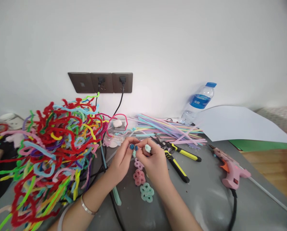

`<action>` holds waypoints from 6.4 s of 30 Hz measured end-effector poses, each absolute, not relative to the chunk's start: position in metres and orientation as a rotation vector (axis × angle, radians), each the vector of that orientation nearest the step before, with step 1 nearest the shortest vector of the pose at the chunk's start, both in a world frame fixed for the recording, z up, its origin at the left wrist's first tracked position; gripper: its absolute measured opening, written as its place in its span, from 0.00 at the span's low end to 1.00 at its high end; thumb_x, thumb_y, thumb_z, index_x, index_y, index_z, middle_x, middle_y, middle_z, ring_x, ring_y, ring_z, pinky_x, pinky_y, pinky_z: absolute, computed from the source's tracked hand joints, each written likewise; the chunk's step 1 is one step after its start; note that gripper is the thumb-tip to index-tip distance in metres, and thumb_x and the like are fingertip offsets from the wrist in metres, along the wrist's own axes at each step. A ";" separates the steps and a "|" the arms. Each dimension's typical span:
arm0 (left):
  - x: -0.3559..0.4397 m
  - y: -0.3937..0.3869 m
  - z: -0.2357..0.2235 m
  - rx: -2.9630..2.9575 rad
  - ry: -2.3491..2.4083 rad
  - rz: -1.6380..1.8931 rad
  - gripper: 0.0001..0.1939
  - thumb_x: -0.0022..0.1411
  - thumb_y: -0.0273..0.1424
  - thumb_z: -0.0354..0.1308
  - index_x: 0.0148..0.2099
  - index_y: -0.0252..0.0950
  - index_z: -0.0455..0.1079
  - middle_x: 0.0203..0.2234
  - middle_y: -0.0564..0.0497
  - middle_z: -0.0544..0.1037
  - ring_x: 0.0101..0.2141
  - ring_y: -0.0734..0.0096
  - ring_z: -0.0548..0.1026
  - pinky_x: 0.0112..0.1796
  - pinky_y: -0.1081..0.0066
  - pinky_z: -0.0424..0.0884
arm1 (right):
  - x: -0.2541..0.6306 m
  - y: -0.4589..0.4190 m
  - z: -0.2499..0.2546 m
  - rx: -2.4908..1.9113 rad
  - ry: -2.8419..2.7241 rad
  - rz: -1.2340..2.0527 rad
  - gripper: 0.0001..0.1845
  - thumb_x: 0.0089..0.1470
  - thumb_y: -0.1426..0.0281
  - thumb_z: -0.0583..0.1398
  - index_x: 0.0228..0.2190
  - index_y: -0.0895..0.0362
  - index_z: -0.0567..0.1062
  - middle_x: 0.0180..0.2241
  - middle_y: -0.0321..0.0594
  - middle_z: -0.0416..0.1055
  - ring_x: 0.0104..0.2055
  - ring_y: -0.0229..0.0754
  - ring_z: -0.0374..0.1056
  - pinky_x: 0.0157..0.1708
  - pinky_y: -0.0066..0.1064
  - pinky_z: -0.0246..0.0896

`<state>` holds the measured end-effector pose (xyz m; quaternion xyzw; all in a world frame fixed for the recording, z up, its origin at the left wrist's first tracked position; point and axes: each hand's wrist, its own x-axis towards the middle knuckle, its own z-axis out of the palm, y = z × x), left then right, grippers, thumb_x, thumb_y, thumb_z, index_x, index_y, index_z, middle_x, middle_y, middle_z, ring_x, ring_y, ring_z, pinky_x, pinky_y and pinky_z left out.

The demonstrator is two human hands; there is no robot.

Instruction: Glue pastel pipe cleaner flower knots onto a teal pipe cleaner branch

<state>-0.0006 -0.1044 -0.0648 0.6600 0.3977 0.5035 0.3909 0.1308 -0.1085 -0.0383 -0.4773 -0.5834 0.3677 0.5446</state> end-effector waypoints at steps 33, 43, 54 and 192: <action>0.001 -0.108 -0.063 1.719 0.973 1.300 0.18 0.75 0.44 0.43 0.51 0.39 0.67 0.46 0.45 0.75 0.48 0.60 0.73 0.50 0.63 0.68 | 0.128 -0.119 -0.037 -1.135 -1.320 0.957 0.05 0.47 0.69 0.59 0.23 0.55 0.68 0.16 0.23 0.47 0.19 0.31 0.42 0.19 0.24 0.42; 0.002 -0.110 -0.059 1.606 0.914 1.271 0.18 0.73 0.45 0.46 0.51 0.40 0.69 0.46 0.45 0.77 0.50 0.57 0.74 0.52 0.61 0.70 | 0.143 -0.110 -0.033 -1.126 -1.289 0.762 0.06 0.53 0.68 0.60 0.27 0.56 0.75 0.20 0.30 0.63 0.19 0.33 0.52 0.18 0.24 0.52; 0.003 -0.110 -0.061 1.657 0.909 1.295 0.14 0.76 0.39 0.42 0.51 0.40 0.66 0.45 0.47 0.74 0.48 0.62 0.73 0.51 0.66 0.68 | 0.136 -0.121 -0.034 -1.091 -1.380 0.885 0.10 0.52 0.68 0.61 0.30 0.56 0.82 0.21 0.34 0.69 0.18 0.32 0.49 0.16 0.25 0.45; -0.041 -0.071 -0.079 2.015 1.604 0.884 0.06 0.59 0.26 0.56 0.38 0.39 0.73 0.27 0.53 0.74 0.29 0.67 0.72 0.33 0.70 0.65 | 0.195 -0.143 -0.061 -1.026 -1.346 0.743 0.12 0.50 0.71 0.66 0.19 0.55 0.72 0.17 0.30 0.63 0.19 0.34 0.55 0.21 0.26 0.51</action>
